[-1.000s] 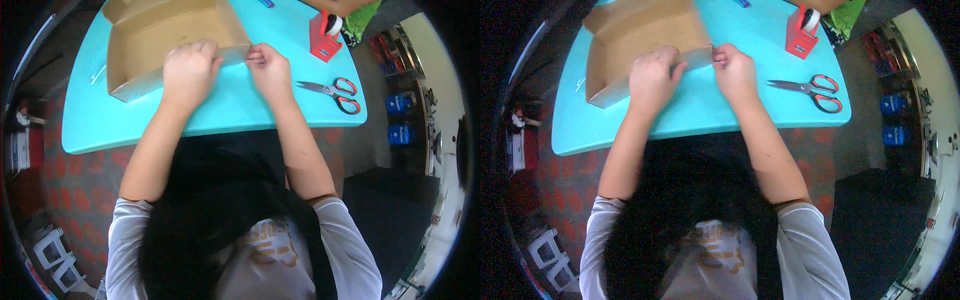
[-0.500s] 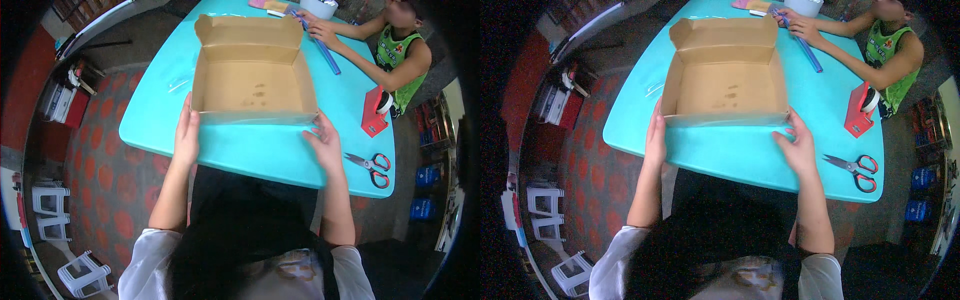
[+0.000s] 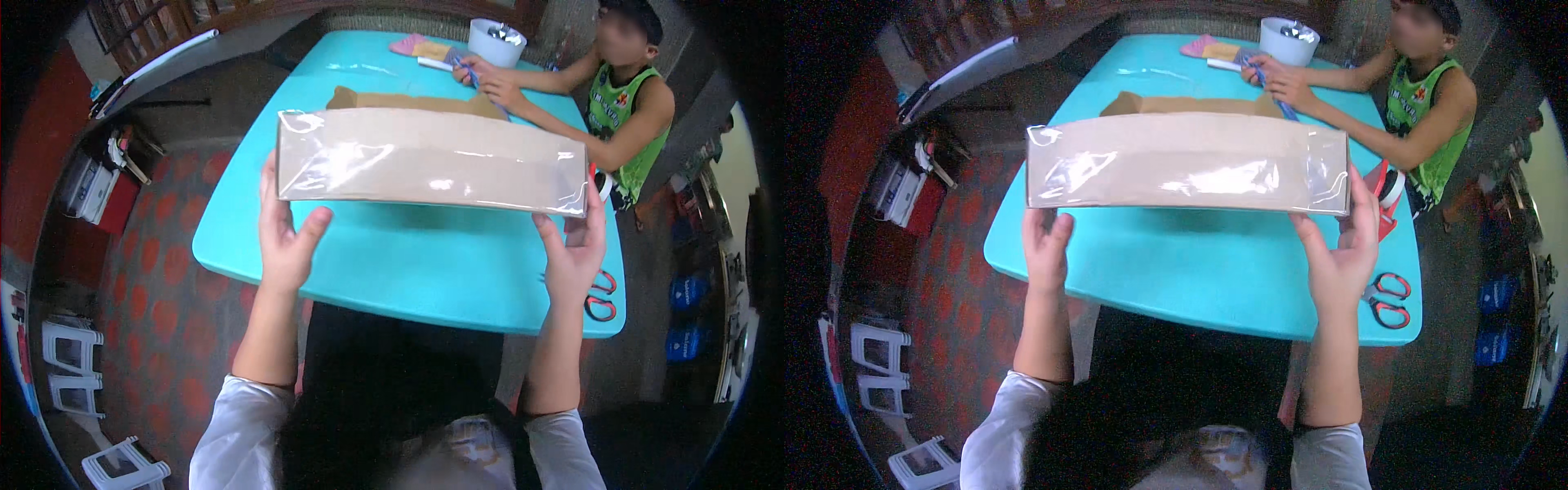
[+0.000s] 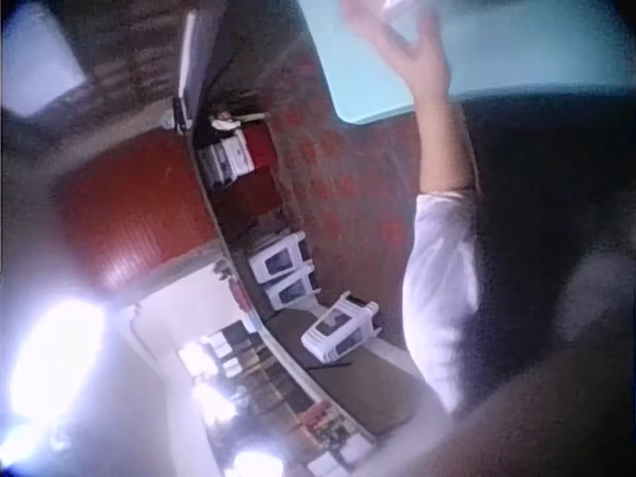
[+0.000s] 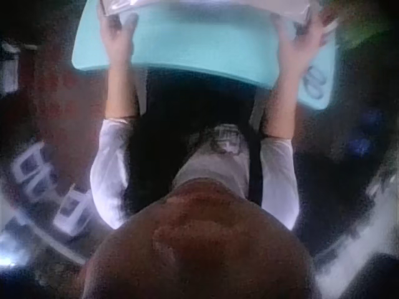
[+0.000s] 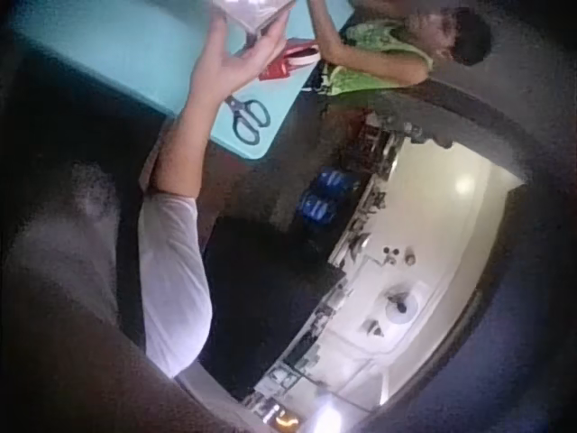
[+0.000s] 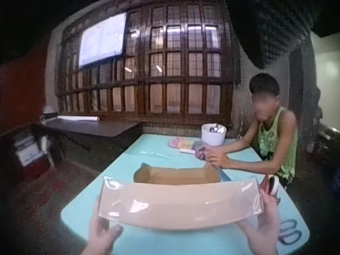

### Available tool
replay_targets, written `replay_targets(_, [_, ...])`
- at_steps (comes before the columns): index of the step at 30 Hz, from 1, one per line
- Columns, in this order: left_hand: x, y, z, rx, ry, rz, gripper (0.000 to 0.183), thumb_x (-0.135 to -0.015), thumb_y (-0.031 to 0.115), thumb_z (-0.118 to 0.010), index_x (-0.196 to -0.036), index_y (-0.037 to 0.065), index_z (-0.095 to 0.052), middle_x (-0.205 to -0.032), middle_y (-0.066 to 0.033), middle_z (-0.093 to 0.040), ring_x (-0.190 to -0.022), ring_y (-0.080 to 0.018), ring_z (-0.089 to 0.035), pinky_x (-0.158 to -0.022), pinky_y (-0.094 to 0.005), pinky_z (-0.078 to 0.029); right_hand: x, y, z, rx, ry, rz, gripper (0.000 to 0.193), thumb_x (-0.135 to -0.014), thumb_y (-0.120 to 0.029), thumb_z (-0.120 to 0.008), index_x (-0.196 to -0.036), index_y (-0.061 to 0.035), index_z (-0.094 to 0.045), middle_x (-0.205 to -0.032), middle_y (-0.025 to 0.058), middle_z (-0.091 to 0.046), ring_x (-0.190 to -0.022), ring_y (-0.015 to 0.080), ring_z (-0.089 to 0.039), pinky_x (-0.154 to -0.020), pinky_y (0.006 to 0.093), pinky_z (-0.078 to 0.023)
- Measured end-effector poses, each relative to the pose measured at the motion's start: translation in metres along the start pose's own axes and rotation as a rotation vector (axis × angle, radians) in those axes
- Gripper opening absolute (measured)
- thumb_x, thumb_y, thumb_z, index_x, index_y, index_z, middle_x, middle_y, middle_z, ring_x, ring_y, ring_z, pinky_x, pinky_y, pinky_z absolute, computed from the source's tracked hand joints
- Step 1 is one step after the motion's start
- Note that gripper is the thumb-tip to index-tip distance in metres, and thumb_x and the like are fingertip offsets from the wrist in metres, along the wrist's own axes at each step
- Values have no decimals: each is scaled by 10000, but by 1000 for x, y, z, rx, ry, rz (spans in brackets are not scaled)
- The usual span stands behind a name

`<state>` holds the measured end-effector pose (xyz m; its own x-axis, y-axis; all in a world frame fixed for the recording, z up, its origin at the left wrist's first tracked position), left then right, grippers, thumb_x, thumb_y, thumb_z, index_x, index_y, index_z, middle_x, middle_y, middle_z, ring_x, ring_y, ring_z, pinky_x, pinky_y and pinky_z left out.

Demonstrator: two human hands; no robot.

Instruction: The person lines a cardboard box with clear plastic film, attaching adhesive tape to secure the plastic along the edges of the box and cutting the film with scissors.

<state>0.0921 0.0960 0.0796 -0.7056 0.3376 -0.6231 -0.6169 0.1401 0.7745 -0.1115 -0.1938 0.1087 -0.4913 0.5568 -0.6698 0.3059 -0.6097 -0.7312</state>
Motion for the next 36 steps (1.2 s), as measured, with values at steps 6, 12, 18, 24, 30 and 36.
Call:
replay_targets(6, [-29, 4, -29, 113, -74, -4, 934, -840, 207, -742, -1533, -12, -154, -1533, -191, -310, -1415, -289, -311, -1156, -406, -235, -20, 9, 0, -84, -28, -31, 710, -794, 41, -720, -1425, 44, -394, -1331, 115, -430, -1218, 236, -519, -1015, 379, -466])
replay_targets(12, [-45, 18, -35, 34, -110, -197, 1027, -809, 131, -744, -1565, 77, -51, -1577, -209, -222, -1446, -318, -270, -1161, -416, -250, -29, 21, 0, -123, -49, -39, 704, -805, 47, -702, -1436, 30, -390, -1306, 111, -439, -1198, 233, -519, -994, 373, -480])
replay_targets(18, [-50, 30, -26, -193, -123, -345, 999, -680, 189, -843, -1495, 82, -276, -1477, -187, -357, -1362, -331, -392, -1122, -426, -330, -21, 33, 3, -123, -28, -64, 713, -798, 51, -705, -1435, 33, -384, -1359, 122, -419, -1264, 243, -478, -1029, 391, -449])
replay_targets(24, [-46, 49, -23, -337, -112, -361, 922, -556, 166, -893, -1358, 80, -447, -1317, -163, -473, -1221, -338, -498, -1018, -416, -427, -10, 39, 7, -137, -22, -81, 738, -789, 65, -696, -1444, 37, -356, -1410, 138, -410, -1296, 254, -460, -1060, 407, -416])
replay_targets(30, [-41, 48, -27, -381, -143, -353, 993, -539, 131, -914, -1389, 85, -401, -1312, -172, -489, -1196, -356, -516, -983, -428, -461, -1, 41, 10, -165, -22, -98, 758, -772, 97, -672, -1450, 37, -338, -1407, 157, -457, -1278, 245, -482, -1068, 372, -396])
replay_targets(36, [-31, 32, -30, -255, -93, -377, 1086, -551, 142, -930, -1423, 80, -286, -1307, -172, -504, -1205, -337, -533, -994, -440, -451, 9, 51, 15, -159, 3, -114, 756, -771, 102, -668, -1448, 38, -336, -1381, 157, -479, -1246, 242, -509, -1050, 362, -411])
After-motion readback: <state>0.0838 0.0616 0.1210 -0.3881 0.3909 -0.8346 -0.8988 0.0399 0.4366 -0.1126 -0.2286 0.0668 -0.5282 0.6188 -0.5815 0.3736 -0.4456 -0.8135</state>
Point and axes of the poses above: each hand's wrist, its own x-axis away from the middle knuckle, its own z-axis out of the back of the hand, y = z × x, the point moved 7 cm from there along -x, towards the middle knuckle
